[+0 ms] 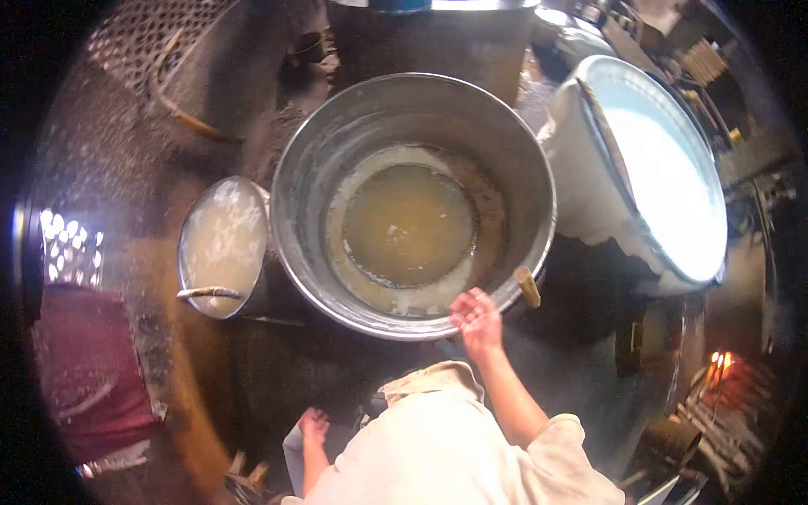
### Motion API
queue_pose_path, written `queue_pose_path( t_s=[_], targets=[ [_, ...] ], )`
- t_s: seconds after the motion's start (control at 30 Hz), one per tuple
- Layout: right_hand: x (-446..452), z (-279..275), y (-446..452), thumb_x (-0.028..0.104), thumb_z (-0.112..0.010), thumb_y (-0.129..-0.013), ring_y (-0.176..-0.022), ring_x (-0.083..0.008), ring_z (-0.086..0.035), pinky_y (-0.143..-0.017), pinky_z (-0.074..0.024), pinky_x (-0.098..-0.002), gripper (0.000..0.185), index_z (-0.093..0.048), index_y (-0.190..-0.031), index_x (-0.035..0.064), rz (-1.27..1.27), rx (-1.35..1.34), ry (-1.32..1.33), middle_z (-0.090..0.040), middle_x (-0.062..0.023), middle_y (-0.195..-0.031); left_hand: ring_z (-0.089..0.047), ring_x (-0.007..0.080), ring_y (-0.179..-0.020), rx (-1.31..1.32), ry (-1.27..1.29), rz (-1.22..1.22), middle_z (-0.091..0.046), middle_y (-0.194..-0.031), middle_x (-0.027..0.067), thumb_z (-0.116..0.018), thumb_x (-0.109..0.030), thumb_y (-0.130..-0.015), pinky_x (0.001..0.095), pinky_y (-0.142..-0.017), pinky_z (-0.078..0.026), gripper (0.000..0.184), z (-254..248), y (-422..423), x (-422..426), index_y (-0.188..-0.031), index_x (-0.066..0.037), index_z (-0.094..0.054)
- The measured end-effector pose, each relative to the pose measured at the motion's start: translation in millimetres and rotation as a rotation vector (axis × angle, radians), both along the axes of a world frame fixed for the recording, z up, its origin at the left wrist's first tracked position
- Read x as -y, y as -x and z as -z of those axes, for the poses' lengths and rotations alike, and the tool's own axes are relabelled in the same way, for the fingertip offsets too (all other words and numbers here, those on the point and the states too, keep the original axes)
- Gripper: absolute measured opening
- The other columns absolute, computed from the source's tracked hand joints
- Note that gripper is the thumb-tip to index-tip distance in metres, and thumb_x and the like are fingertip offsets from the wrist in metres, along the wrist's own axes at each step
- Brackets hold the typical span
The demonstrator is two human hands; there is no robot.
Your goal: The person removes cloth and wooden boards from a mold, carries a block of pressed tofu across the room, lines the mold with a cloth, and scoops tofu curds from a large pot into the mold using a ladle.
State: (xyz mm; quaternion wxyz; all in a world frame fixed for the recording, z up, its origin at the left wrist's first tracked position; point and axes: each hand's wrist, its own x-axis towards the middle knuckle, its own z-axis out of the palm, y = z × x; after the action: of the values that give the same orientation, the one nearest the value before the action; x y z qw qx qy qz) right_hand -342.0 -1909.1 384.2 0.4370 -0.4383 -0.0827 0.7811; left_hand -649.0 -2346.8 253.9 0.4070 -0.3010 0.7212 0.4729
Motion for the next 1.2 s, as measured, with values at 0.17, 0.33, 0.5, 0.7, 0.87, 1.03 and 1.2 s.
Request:
queue_pose_path(
  t_s=[0.17,0.33,0.5,0.7,0.87,1.03,1.2],
  targets=[
    [-64.7,21.2,-48.9,0.045,-0.049,-0.086,-0.103,-0.0370,-0.052,-0.089,-0.0441,-0.0481,0.061,-0.045,-0.109,-0.0115,0.669,-0.624,-0.027,-0.052,-0.0247,-0.110,-0.059,0.0212,-0.077,-0.230,-0.125,0.120,-0.059,-0.097,0.0083,-0.048,-0.024,-0.085,0.0346,-0.066,-0.044,0.032,-32.6,83.0,-65.5,-0.115,-0.012,-0.050],
    [-137.3,50.3,-64.4,0.021,-0.043,-0.092,-0.080,-0.0343,-0.058,-0.075,-0.0533,-0.0472,0.027,-0.050,-0.095,-0.0052,0.937,-0.733,-0.003,-0.057,-0.0224,-0.089,-0.058,0.0248,-0.085,-0.237,-0.346,0.315,-0.057,-0.104,0.0107,-0.049,-0.026,-0.085,0.0386,-0.070,-0.046,0.038,-31.7,108.3,-109.0,-0.119,-0.012,-0.047],
    [-71.0,-77.3,-3.0,0.011,-0.053,-0.086,-0.096,-0.0323,-0.054,-0.089,-0.0463,-0.0481,0.025,-0.048,-0.107,-0.0018,0.530,-0.531,-0.377,-0.054,-0.0175,-0.101,-0.058,0.0254,-0.088,-0.158,-0.430,0.325,-0.057,-0.104,0.0102,-0.051,-0.029,-0.083,0.0410,-0.073,-0.045,0.040,-28.3,92.1,-108.8,-0.118,-0.011,-0.046],
    [-34.5,-149.3,-13.3,0.010,-0.061,-0.080,-0.104,-0.0316,-0.052,-0.095,-0.0374,-0.0514,0.042,-0.045,-0.118,0.0096,0.099,-0.436,-0.744,-0.053,-0.0123,-0.111,-0.058,0.0242,-0.081,0.014,-0.139,0.201,-0.059,-0.096,0.0087,-0.050,-0.030,-0.084,0.0417,-0.072,-0.044,0.036,7.8,85.7,-69.4,-0.114,-0.011,-0.049],
    [-151.0,-56.6,-26.3,0.006,-0.065,-0.074,-0.065,-0.0166,-0.059,-0.061,-0.0482,-0.0342,0.022,-0.055,-0.094,0.0067,0.104,0.397,-0.641,-0.059,-0.0087,-0.078,-0.058,0.0240,-0.078,-0.001,-0.054,0.135,-0.060,-0.091,0.0066,-0.050,-0.028,-0.083,0.0418,-0.070,-0.044,0.030,18.5,98.2,-78.9,-0.109,-0.013,-0.050],
    [-180.6,57.4,40.1,0.004,-0.065,-0.072,-0.048,-0.0101,-0.050,-0.042,-0.0389,-0.0254,0.012,-0.054,-0.068,0.0051,-0.043,0.669,-0.641,-0.052,-0.0010,-0.056,-0.059,0.0216,-0.078,-0.167,-0.077,0.145,-0.059,-0.094,0.0077,-0.050,-0.025,-0.084,0.0371,-0.066,-0.044,0.030,-48.2,66.9,-155.1,-0.110,-0.011,-0.051],
    [-120.2,193.7,85.2,0.003,-0.056,-0.074,-0.046,-0.0158,-0.051,-0.039,-0.0415,-0.0305,0.015,-0.052,-0.088,0.0006,-0.582,0.816,-0.084,-0.053,-0.0065,-0.060,-0.059,0.0160,-0.077,-0.267,-0.098,0.211,-0.060,-0.097,0.0082,-0.050,-0.021,-0.085,0.0261,-0.061,-0.044,0.029,-94.0,40.1,-214.8,-0.111,-0.008,-0.052]
  ],
)
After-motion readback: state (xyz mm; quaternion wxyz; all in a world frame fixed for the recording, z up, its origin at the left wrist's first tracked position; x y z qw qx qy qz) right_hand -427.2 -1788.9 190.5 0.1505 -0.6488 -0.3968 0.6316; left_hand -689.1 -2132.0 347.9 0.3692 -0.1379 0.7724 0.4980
